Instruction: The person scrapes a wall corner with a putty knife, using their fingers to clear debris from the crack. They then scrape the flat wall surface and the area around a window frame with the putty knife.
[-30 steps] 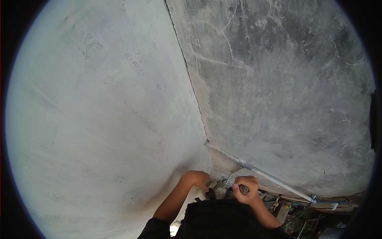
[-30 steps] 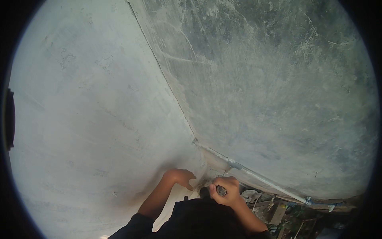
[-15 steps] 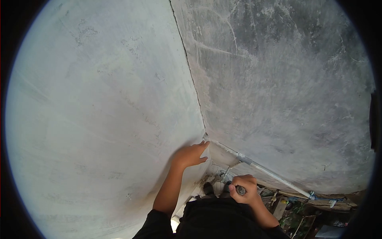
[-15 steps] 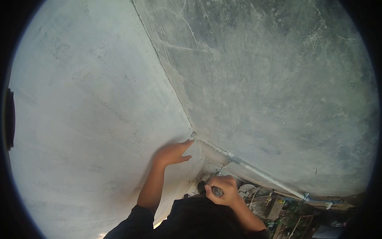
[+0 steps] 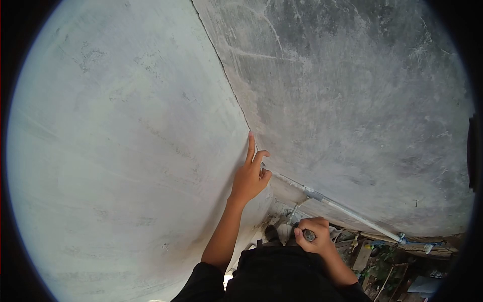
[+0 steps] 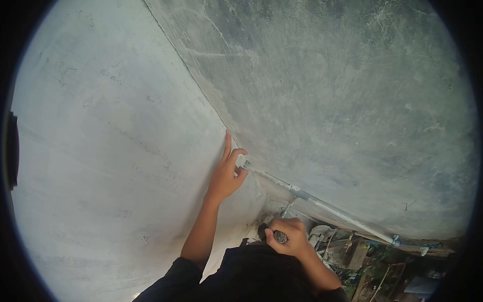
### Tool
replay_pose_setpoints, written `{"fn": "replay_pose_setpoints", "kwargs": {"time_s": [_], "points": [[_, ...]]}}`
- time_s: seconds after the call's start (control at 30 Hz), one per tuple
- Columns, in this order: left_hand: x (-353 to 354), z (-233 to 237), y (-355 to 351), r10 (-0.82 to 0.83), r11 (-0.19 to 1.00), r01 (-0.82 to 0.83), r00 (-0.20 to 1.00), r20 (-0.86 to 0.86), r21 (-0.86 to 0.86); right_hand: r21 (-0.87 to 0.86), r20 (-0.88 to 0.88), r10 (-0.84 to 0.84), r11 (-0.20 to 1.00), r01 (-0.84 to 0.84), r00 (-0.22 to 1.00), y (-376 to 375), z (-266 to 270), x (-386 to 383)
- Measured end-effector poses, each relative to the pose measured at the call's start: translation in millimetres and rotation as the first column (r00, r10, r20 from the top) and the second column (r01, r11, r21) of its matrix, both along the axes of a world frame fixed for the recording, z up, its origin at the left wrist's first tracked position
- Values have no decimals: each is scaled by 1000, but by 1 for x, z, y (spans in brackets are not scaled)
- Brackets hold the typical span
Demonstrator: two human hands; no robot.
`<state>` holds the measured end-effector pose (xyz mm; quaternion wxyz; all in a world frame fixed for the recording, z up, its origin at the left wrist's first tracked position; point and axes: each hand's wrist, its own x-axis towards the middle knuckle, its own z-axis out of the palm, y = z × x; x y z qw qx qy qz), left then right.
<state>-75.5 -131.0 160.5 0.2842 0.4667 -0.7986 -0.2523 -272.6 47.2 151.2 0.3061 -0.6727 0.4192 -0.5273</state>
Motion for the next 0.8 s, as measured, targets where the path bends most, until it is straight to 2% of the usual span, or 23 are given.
{"fn": "replay_pose_setpoints", "kwargs": {"time_s": [0.07,0.1,0.17,0.2,0.23,0.3,0.37,0.43,0.53,0.63,0.8], "points": [[8,-37,13,-18,948,38,998,-68,315,6,6,-17,1000,17,1000,3,0,1],[10,-43,16,-2,974,7,1000,-25,227,10,13,-23,1000,23,1000,5,2,-1],[7,-26,24,40,999,-42,998,44,30,13,25,-41,999,41,999,4,3,-2],[0,-10,23,129,989,-134,989,-76,-60,19,32,-48,999,48,998,5,2,-2],[-3,5,18,140,950,-160,986,-95,-267,25,40,-55,998,54,998,5,0,-1],[-2,35,2,150,746,-199,980,-130,-636,25,14,-38,999,37,999,5,-6,-1],[-1,78,-14,203,404,-95,979,-12,-910,14,11,-13,1000,13,1000,5,-8,0],[-4,112,-26,299,316,-40,953,59,-948,3,28,27,1000,-27,999,2,-6,1],[-5,132,-37,481,384,58,839,253,-922,-36,50,66,997,-64,997,-3,-9,2],[4,110,-46,565,341,131,763,314,-931,-85,129,75,994,-65,989,-6,-15,6],[-4,113,-42,592,334,69,761,266,-940,-138,151,99,987,-78,984,1,-19,-2]]}}
